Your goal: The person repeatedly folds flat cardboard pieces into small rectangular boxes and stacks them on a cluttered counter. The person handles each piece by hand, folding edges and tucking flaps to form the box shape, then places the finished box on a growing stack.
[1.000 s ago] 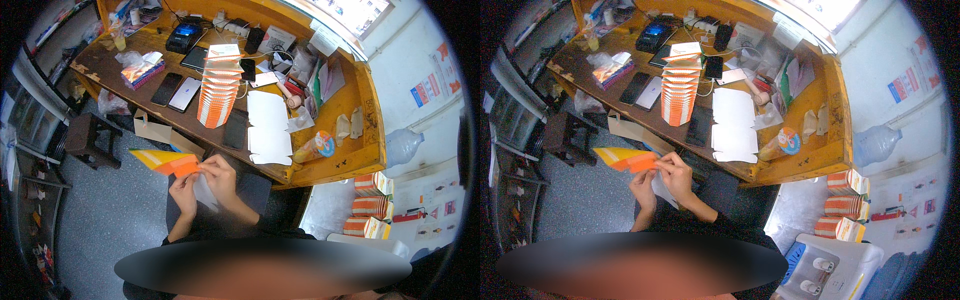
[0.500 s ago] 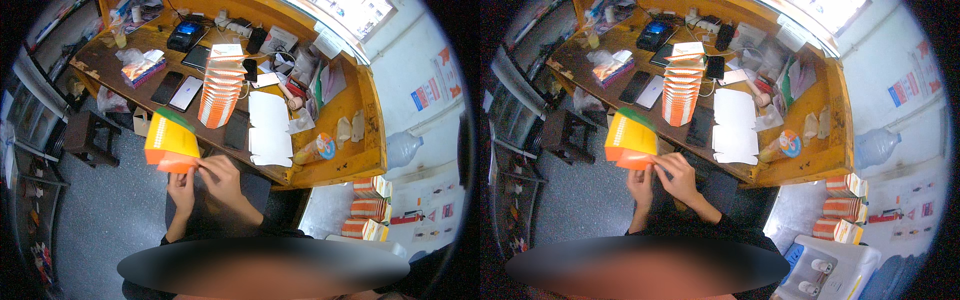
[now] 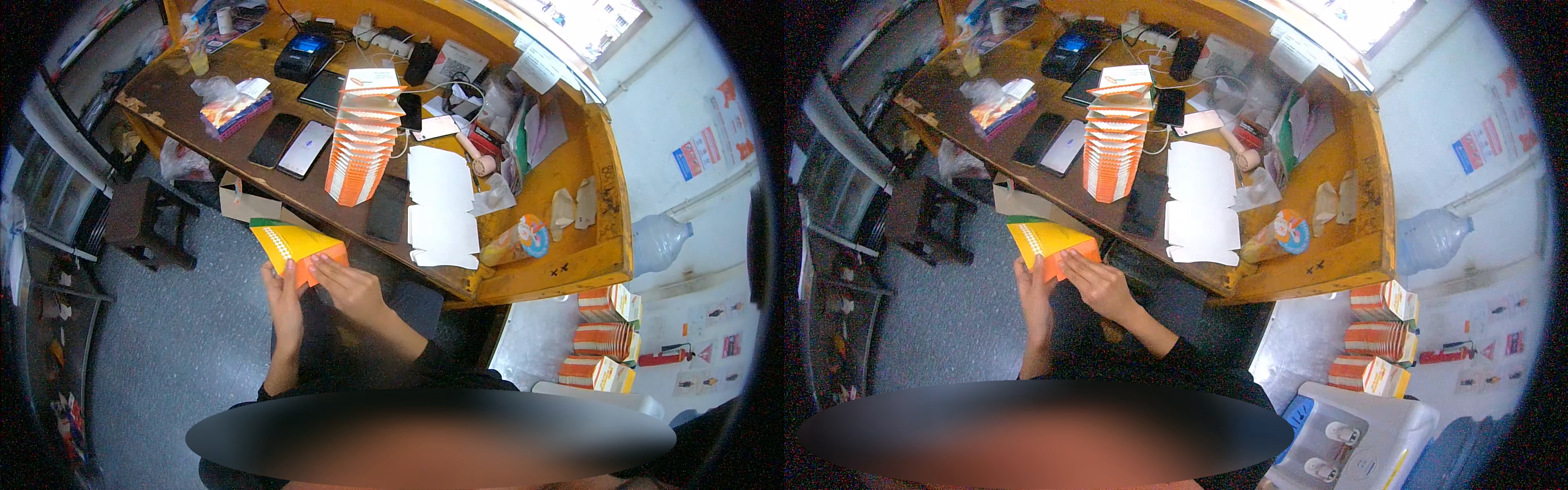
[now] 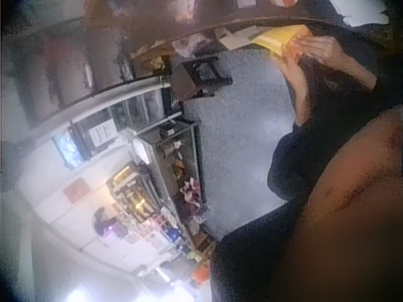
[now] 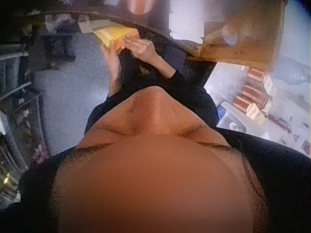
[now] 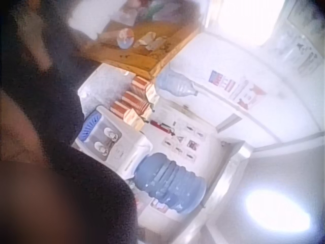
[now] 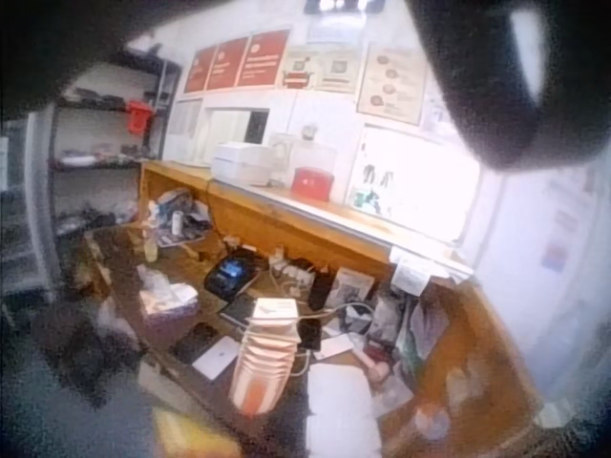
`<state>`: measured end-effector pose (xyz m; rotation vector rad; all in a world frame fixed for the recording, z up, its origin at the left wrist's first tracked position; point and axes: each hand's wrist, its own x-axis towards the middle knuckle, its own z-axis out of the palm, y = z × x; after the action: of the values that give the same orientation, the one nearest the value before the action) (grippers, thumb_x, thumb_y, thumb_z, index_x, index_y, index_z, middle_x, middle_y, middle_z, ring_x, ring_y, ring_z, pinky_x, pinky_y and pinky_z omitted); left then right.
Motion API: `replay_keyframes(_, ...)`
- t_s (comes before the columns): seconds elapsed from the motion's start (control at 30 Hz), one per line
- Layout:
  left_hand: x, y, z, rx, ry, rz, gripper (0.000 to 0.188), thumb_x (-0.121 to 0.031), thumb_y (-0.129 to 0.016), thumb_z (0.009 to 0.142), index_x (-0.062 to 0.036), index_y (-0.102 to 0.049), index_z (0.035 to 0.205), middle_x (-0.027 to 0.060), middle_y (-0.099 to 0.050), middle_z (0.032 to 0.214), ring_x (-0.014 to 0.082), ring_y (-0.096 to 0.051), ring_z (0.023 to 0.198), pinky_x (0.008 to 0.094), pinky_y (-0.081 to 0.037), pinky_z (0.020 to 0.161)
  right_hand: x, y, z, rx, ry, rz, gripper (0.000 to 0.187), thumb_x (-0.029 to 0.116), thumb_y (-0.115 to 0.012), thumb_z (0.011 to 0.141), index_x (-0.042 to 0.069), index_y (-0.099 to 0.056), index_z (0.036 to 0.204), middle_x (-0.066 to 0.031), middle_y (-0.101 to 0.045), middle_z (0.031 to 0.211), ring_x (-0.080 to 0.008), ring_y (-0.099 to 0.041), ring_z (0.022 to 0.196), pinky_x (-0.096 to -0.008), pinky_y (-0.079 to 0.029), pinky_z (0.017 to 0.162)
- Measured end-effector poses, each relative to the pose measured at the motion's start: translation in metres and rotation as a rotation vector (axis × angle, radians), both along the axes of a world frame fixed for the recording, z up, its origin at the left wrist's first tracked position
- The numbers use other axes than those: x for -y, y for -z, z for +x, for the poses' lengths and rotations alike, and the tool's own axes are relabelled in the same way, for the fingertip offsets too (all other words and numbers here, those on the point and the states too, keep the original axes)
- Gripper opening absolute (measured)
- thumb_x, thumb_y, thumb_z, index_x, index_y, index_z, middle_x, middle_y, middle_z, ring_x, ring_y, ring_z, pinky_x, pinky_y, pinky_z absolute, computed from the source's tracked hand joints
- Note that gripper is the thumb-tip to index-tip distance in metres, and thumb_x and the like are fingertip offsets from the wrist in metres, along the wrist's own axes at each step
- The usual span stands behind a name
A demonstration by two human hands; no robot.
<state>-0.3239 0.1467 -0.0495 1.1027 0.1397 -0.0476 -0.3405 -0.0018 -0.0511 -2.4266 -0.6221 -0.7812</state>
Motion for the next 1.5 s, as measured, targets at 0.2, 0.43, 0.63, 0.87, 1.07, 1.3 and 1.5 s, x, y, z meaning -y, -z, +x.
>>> replay_keyframes(0.2,-0.013,0.000,0.007,0.166,-0.059,0.261,0.012,-0.003,-0.065,0.089,0.0021,-0.060,0.099,0.0092,-0.069,0.094,0.0137,-0.066,0.084,0.0237,-0.051,0.073,0.004,-0.008,0.005,-0.137,0.052,0.462,0.021,0.001,-0.069,0.076,0.007,-0.075,0.095,-0.0103,-0.070,0.099,-0.0205,-0.069,0.089,-0.0310,-0.056,0.071)
replay_keyframes(0.43,-0.007,0.000,-0.002,0.466,-0.186,0.947,0.015,-0.002,-0.072,0.083,0.0014,-0.069,0.096,0.0120,-0.072,0.085,0.0144,-0.069,0.073,0.0256,-0.054,0.062,-0.011,-0.019,0.006,-0.226,0.169,0.682,0.016,0.004,-0.073,0.075,0.008,-0.076,0.090,-0.0076,-0.067,0.083,-0.0222,-0.065,0.073,-0.0310,-0.052,0.065)
replay_keyframes(0.63,-0.011,0.000,0.002,0.546,-0.337,0.808,0.014,-0.001,-0.075,0.078,0.0017,-0.070,0.091,0.0166,-0.071,0.085,0.0217,-0.071,0.074,0.0280,-0.055,0.066,-0.001,-0.027,0.006,-0.075,0.184,0.371,0.017,0.002,-0.069,0.074,0.010,-0.074,0.089,-0.0058,-0.065,0.084,-0.0229,-0.063,0.077,-0.0324,-0.052,0.065)
replay_keyframes(0.87,-0.040,-0.008,0.016,0.974,-0.166,1.093,0.018,0.009,-0.068,0.073,0.0008,-0.070,0.089,0.0166,-0.071,0.090,0.0294,-0.071,0.083,0.0342,-0.056,0.072,0.014,-0.039,0.013,-0.001,0.045,0.285,0.014,0.002,-0.075,0.070,0.004,-0.072,0.084,-0.0075,-0.064,0.079,-0.0231,-0.061,0.073,-0.0328,-0.050,0.063)
replay_keyframes(1.07,-0.010,-0.006,0.001,0.793,-0.152,0.961,0.019,0.011,-0.064,0.076,0.0005,-0.071,0.090,0.0167,-0.071,0.091,0.0278,-0.071,0.084,0.0332,-0.055,0.073,-0.015,-0.039,0.002,-0.066,0.162,0.566,0.011,0.003,-0.076,0.073,0.002,-0.072,0.083,-0.0094,-0.063,0.079,-0.0231,-0.061,0.072,-0.0320,-0.048,0.063)
replay_keyframes(1.3,-0.002,-0.001,-0.010,0.400,-0.095,0.546,0.009,0.008,-0.067,0.076,0.0040,-0.071,0.083,0.0104,-0.069,0.075,0.0132,-0.064,0.069,0.0231,-0.049,0.065,-0.018,-0.033,-0.005,0.012,0.142,0.486,0.017,0.001,-0.076,0.070,0.005,-0.073,0.086,-0.0079,-0.063,0.079,-0.0227,-0.061,0.071,-0.0322,-0.048,0.061)
replay_keyframes(1.5,0.000,-0.002,-0.012,0.305,-0.114,0.442,0.007,0.006,-0.069,0.079,0.0058,-0.070,0.086,0.0059,-0.069,0.082,0.0121,-0.063,0.074,0.0250,-0.050,0.067,-0.013,-0.031,-0.004,0.075,0.073,0.311,0.025,0.001,-0.075,0.064,0.006,-0.072,0.089,-0.0070,-0.066,0.084,-0.0224,-0.065,0.076,-0.0314,-0.053,0.063)
